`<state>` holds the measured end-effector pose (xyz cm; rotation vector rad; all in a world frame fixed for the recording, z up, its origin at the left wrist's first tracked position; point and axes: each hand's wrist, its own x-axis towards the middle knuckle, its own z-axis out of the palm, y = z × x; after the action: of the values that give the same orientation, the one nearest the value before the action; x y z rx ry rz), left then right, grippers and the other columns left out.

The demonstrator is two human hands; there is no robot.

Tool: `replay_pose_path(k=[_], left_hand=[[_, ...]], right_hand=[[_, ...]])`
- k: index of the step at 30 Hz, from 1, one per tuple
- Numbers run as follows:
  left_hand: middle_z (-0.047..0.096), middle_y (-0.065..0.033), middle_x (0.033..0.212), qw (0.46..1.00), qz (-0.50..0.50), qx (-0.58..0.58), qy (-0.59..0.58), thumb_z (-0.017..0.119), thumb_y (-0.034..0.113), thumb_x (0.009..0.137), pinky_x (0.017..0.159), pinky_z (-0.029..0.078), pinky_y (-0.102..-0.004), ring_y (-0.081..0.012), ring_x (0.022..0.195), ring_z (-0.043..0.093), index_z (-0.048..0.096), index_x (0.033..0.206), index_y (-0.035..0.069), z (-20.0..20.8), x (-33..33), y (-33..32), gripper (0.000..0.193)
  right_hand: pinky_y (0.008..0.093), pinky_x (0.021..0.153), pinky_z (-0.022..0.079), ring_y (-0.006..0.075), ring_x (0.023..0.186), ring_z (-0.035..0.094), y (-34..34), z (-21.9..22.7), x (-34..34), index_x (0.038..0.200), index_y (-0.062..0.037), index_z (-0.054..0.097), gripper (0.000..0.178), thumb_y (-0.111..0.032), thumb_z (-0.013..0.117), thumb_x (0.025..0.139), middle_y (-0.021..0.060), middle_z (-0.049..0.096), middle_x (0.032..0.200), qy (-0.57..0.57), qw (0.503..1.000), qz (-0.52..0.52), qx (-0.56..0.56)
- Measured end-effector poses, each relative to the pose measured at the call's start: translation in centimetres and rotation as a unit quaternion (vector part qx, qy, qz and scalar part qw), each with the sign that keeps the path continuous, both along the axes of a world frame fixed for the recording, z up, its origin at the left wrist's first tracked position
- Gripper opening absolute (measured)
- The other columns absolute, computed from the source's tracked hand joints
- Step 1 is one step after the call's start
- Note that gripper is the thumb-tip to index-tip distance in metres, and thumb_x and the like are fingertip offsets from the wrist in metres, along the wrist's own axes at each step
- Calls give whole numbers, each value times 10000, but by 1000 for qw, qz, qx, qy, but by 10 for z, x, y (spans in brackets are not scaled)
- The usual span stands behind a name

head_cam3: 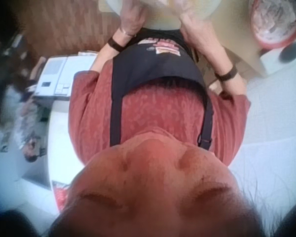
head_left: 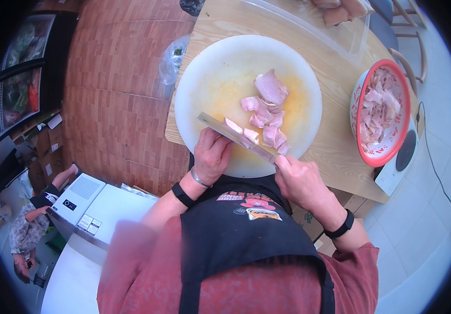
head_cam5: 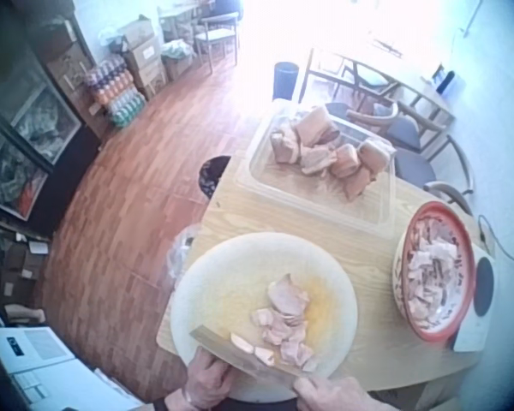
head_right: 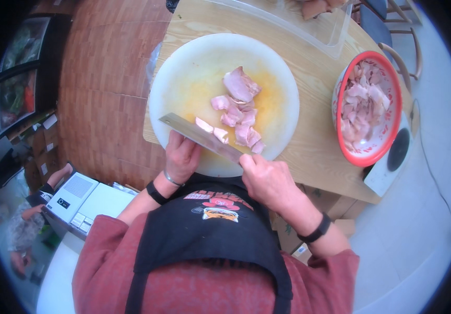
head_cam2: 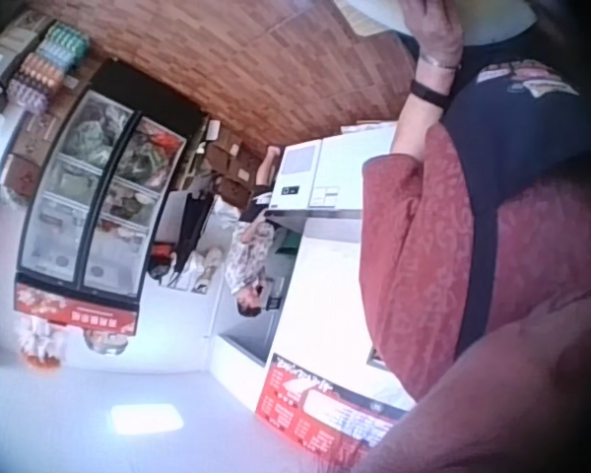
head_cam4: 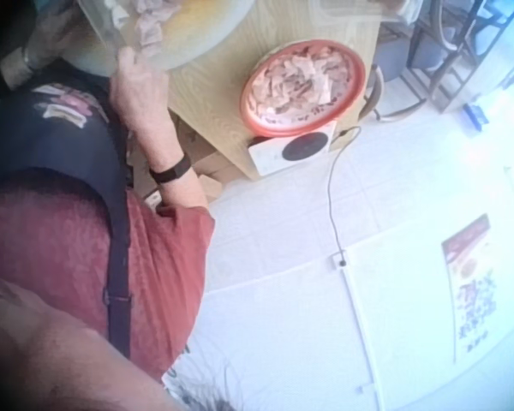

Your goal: The person uses a large cleaver to slice pieces of raw meat on a white cutting board. They hold the meat with their left hand and cut it into smaller chunks, transferring the sliced pieces into a red bowl to the right. The process is repetitive, focusing on portioning the meat.

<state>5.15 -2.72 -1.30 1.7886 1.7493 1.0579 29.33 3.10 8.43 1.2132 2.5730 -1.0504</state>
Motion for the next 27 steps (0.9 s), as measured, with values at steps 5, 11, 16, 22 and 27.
replay_pose_path(k=[5,11,16,22,27], left_hand=[[673,-136,1049,1000,6,-6,-11,750,-37,756,844,553,-419,-357,993,650,731,975,17,-2,1,-1,226],[682,-131,1068,1000,2,-6,-18,744,-54,756,856,559,-411,-342,1011,660,741,962,22,0,2,3,220],[690,-118,1072,1000,6,1,-26,747,-63,750,851,560,-400,-321,1005,663,750,941,29,1,2,2,212],[687,-108,1062,999,-10,8,-36,751,-69,754,844,559,-397,-313,982,665,749,943,29,1,2,7,213],[681,-116,1071,999,-7,-3,-41,756,-66,771,817,565,-393,-315,975,669,746,958,28,1,0,1,210]], right_hand=[[466,581,555,360,669,695,1,6,1,983,-51,542,160,-87,662,883,157,654,790,-20,1000,10,-10],[492,609,558,387,696,699,13,-32,-31,987,-43,537,124,-92,620,909,189,679,814,12,1000,-6,-9],[503,618,552,415,707,696,10,-23,-11,1000,-36,527,133,-82,608,905,202,692,830,2,999,-11,-40],[503,640,554,419,724,699,16,-42,-33,1021,-30,533,135,-70,600,911,218,694,846,18,999,-23,-36],[539,615,512,452,712,658,35,-65,-52,1008,-23,529,124,-61,614,925,213,647,764,128,987,-100,-16]])
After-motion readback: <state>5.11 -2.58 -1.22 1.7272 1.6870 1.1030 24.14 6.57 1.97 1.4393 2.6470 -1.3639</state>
